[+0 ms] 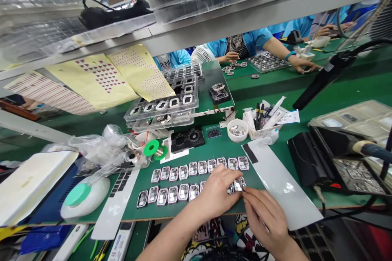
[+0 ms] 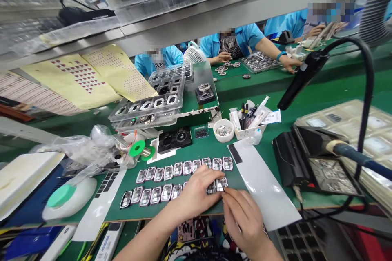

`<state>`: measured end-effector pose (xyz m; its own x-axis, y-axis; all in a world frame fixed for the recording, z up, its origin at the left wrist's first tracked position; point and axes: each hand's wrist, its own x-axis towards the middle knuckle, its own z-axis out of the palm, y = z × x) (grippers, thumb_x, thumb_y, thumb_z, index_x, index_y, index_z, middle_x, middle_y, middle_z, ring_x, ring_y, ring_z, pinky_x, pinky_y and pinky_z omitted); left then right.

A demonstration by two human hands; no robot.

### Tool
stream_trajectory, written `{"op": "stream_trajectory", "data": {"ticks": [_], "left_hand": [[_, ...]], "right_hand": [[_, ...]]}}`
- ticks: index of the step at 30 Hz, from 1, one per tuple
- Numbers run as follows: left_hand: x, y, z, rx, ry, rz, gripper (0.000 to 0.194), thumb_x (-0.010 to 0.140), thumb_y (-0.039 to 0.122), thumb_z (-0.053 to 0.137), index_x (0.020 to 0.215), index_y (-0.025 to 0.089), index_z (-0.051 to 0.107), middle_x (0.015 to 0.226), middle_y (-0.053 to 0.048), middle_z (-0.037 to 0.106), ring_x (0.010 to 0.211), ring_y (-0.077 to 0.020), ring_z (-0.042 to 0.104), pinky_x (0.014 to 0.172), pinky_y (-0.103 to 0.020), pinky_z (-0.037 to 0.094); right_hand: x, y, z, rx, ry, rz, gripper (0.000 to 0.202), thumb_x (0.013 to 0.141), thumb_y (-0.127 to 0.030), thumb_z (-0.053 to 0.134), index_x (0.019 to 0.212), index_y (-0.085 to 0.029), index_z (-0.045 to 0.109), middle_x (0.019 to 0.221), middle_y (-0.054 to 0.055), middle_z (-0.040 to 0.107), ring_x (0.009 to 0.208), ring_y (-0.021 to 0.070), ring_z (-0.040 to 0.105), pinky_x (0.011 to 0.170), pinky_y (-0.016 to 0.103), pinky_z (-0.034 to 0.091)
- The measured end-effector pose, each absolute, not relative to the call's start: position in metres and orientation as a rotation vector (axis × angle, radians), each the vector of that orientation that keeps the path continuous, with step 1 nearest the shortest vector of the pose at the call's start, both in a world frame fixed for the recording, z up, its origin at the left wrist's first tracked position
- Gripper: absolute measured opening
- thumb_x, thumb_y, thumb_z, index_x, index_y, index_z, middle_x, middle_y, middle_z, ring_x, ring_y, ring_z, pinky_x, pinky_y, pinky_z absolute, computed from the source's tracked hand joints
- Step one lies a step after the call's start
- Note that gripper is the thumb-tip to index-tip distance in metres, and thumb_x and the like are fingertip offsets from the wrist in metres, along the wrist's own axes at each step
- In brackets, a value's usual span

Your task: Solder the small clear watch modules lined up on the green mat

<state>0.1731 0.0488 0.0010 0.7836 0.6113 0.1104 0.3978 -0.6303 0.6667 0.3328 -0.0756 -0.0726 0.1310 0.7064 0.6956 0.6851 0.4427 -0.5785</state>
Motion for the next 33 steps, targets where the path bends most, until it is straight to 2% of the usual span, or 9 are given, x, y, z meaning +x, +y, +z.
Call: {"op": "stream_trajectory", "data": {"ticks": [8,18,33], "left_hand": [[0.173,0.049,0.001,2.323,0.749,0.443,0.043,0.089,0.02,0.073,0.13,0.025,0.064,0.118,-0.002,0.073,0.106,-0.0241,0.057,0.096,-0.04,0.048],[0.173,0.052,0.003,2.328,0.737,0.452,0.047,0.084,0.016,0.078,0.128,0.023,0.065,0.118,-0.001,0.074,0.106,-0.0231,0.057,0.097,-0.038,0.048],[0.171,0.055,-0.003,2.376,0.665,0.523,0.042,0.088,0.015,0.073,0.128,0.022,0.064,0.117,-0.002,0.074,0.104,-0.0211,0.063,0.096,-0.039,0.047]], "right_hand": [[0.333,-0.074,-0.062,-1.249,-1.495,0.011,0.044,0.08,0.006,0.07,0.117,-0.017,0.072,0.11,0.012,0.076,0.099,0.026,0.073,0.08,0.042,0.062],[0.334,-0.075,-0.054,-1.243,-1.504,0.071,0.043,0.08,0.008,0.069,0.115,-0.017,0.072,0.109,0.011,0.075,0.1,0.0242,0.072,0.082,0.043,0.061],[0.333,-0.073,-0.048,-1.321,-1.618,0.101,0.041,0.083,-0.005,0.072,0.12,-0.023,0.067,0.114,0.008,0.076,0.099,0.0219,0.072,0.08,0.04,0.063]]}}
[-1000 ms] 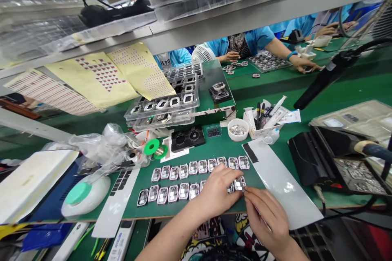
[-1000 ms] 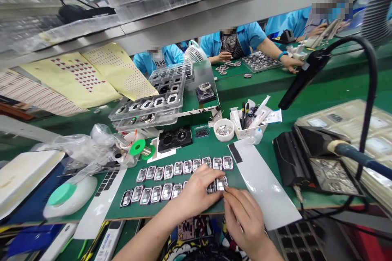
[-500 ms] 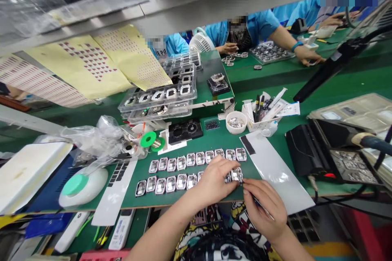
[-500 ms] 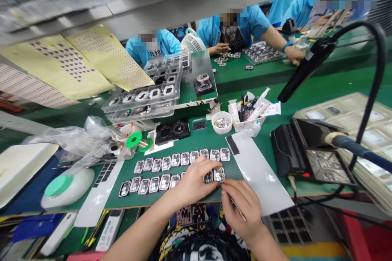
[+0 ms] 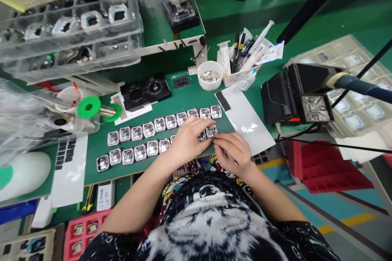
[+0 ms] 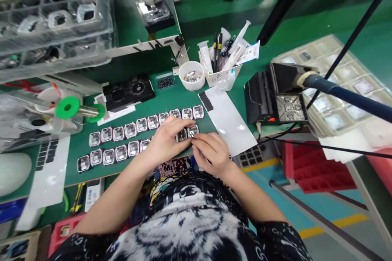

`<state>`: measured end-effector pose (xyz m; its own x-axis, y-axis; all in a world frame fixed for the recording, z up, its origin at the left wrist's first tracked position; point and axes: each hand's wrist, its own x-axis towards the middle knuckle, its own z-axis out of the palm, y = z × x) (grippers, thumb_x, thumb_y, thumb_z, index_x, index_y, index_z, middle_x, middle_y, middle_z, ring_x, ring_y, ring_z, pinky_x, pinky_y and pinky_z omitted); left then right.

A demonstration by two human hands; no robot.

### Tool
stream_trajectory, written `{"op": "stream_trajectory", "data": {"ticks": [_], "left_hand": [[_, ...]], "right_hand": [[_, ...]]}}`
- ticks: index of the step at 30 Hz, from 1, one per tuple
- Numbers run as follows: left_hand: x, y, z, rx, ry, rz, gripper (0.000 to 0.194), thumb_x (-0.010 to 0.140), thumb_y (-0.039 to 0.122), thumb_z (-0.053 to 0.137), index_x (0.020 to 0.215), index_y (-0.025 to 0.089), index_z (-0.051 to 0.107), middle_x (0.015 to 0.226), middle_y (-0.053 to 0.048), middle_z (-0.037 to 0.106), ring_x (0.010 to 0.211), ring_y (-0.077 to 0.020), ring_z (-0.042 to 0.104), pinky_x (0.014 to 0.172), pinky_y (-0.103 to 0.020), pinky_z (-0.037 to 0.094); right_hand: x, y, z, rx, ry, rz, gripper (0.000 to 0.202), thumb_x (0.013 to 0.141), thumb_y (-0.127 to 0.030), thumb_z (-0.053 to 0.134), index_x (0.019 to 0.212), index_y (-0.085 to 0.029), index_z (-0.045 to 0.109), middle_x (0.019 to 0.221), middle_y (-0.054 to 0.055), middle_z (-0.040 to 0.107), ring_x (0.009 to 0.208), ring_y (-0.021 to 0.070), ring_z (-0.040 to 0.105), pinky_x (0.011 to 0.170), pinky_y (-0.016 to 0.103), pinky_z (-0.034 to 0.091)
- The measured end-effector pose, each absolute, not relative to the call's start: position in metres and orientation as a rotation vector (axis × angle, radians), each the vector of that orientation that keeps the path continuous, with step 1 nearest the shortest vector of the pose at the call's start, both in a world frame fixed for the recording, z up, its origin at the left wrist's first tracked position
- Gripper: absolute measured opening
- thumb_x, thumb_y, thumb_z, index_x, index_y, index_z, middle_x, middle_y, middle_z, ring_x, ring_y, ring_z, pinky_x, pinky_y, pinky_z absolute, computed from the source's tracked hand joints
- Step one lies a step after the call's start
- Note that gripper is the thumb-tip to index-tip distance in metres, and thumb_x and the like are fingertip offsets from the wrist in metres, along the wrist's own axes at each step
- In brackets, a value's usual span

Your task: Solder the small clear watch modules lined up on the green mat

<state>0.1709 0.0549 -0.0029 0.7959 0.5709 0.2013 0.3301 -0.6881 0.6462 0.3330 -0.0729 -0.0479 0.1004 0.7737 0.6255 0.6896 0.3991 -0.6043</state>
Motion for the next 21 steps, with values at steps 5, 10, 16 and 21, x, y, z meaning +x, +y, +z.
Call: {"op": "stream_trajectory", "data": {"ticks": [5,10,16,21], "left_hand": [[0.1707,0.0546,-0.0027,2.401,0.682,0.478,0.041,0.089,0.017,0.071,0.13,0.022,0.064,0.119,-0.004,0.073,0.106,-0.023,0.062,0.097,-0.041,0.047],[0.1713,0.0547,-0.0012,2.421,0.681,0.448,0.041,0.089,0.016,0.069,0.13,0.021,0.064,0.117,-0.004,0.073,0.105,-0.0236,0.061,0.096,-0.041,0.048],[0.1719,0.0551,-0.0003,2.431,0.679,0.445,0.038,0.09,0.019,0.069,0.128,0.021,0.065,0.116,-0.005,0.074,0.104,-0.0237,0.062,0.096,-0.041,0.047],[0.1716,0.0543,-0.0004,2.423,0.679,0.457,0.038,0.091,0.02,0.069,0.129,0.021,0.065,0.117,-0.005,0.073,0.106,-0.0245,0.061,0.096,-0.041,0.048]], "right_hand": [[0.3344,-0.0717,-0.0503,-1.39,-1.692,0.041,0.041,0.084,-0.008,0.071,0.122,-0.023,0.067,0.119,0.009,0.075,0.098,0.0228,0.07,0.081,0.041,0.062],[0.334,-0.0721,-0.0518,-1.384,-1.749,-0.067,0.045,0.083,-0.007,0.074,0.125,-0.02,0.065,0.12,0.01,0.075,0.1,0.0246,0.07,0.08,0.041,0.061],[0.3299,-0.0748,-0.0526,-1.399,-1.694,-0.104,0.047,0.082,-0.006,0.074,0.126,-0.019,0.065,0.119,0.01,0.076,0.096,0.0235,0.07,0.079,0.04,0.061],[0.3318,-0.0756,-0.0499,-1.423,-1.614,-0.082,0.041,0.085,-0.007,0.07,0.123,-0.023,0.066,0.116,0.009,0.076,0.095,0.0225,0.071,0.079,0.039,0.061]]}}
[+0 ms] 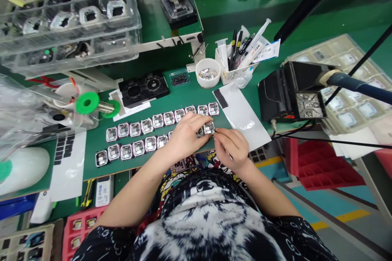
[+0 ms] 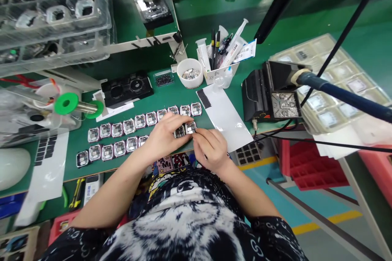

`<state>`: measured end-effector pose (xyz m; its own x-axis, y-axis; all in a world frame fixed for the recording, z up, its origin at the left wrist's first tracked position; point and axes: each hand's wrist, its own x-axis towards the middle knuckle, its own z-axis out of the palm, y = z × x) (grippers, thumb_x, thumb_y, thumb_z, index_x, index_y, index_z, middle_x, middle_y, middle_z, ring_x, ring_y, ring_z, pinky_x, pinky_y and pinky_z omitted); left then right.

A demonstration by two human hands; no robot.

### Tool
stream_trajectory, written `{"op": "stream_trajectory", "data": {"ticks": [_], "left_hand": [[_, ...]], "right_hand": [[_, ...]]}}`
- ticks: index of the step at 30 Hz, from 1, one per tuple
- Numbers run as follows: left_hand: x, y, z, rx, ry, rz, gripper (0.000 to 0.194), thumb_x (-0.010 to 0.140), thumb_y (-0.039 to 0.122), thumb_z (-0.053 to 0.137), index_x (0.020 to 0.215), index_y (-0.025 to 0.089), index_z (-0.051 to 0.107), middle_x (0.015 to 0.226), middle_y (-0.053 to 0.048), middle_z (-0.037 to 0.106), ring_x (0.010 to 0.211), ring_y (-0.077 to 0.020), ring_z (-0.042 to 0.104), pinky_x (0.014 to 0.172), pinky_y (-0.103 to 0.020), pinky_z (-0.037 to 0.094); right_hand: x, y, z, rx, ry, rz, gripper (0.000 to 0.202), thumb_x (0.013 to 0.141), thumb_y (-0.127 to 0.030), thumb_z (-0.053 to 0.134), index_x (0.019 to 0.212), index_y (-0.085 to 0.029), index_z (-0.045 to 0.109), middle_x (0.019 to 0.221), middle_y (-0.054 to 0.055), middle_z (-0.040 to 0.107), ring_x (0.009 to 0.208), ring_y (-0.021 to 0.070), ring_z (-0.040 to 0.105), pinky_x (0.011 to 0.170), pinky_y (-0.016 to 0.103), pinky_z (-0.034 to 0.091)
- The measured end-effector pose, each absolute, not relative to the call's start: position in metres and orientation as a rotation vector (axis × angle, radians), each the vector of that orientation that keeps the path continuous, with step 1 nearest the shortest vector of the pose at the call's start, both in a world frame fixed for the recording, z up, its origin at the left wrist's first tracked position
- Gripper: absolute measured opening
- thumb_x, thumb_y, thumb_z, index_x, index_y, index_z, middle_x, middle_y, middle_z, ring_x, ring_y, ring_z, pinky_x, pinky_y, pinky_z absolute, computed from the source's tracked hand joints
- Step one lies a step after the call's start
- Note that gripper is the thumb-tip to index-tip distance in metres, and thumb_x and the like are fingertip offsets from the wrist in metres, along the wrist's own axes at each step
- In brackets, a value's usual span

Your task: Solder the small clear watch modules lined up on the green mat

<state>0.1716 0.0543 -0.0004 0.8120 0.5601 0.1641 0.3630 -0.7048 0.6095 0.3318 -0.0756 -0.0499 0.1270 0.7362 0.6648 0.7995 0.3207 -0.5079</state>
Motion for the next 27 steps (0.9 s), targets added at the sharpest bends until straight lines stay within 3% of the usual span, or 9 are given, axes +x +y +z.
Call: {"op": "stream_trajectory", "data": {"ticks": [13,18,21,27], "left_hand": [[0.174,0.048,0.003,2.508,0.634,0.456,0.04,0.093,0.021,0.071,0.132,0.019,0.063,0.126,-0.008,0.069,0.116,-0.026,0.059,0.104,-0.045,0.047],[0.163,0.028,0.016,2.474,0.623,0.607,0.04,0.094,0.025,0.072,0.132,0.021,0.06,0.132,-0.01,0.062,0.126,-0.0266,0.056,0.108,-0.046,0.047],[0.148,0.0,0.025,2.463,0.585,0.641,0.041,0.097,0.026,0.069,0.136,0.023,0.056,0.134,-0.011,0.061,0.122,-0.0266,0.058,0.103,-0.046,0.05],[0.122,-0.044,0.014,2.639,0.605,0.628,0.046,0.097,0.01,0.055,0.143,0.016,0.05,0.126,-0.015,0.066,0.106,-0.0285,0.063,0.088,-0.045,0.054]], "right_hand": [[0.338,-0.113,-0.025,-1.451,-1.407,0.086,0.035,0.088,-0.005,0.068,0.117,-0.025,0.07,0.11,0.008,0.077,0.099,0.0224,0.074,0.083,0.042,0.063],[0.337,-0.125,-0.016,-1.458,-1.333,0.106,0.033,0.09,-0.009,0.068,0.118,-0.025,0.069,0.109,0.007,0.077,0.097,0.0216,0.074,0.085,0.041,0.062],[0.325,-0.127,-0.009,-1.444,-1.359,0.234,0.026,0.091,-0.012,0.068,0.114,-0.024,0.067,0.106,0.006,0.077,0.094,0.0204,0.073,0.084,0.039,0.061],[0.289,-0.118,-0.009,-1.36,-1.435,0.331,0.015,0.093,-0.015,0.064,0.105,-0.023,0.063,0.094,0.004,0.075,0.085,0.0171,0.07,0.078,0.034,0.059]]}}
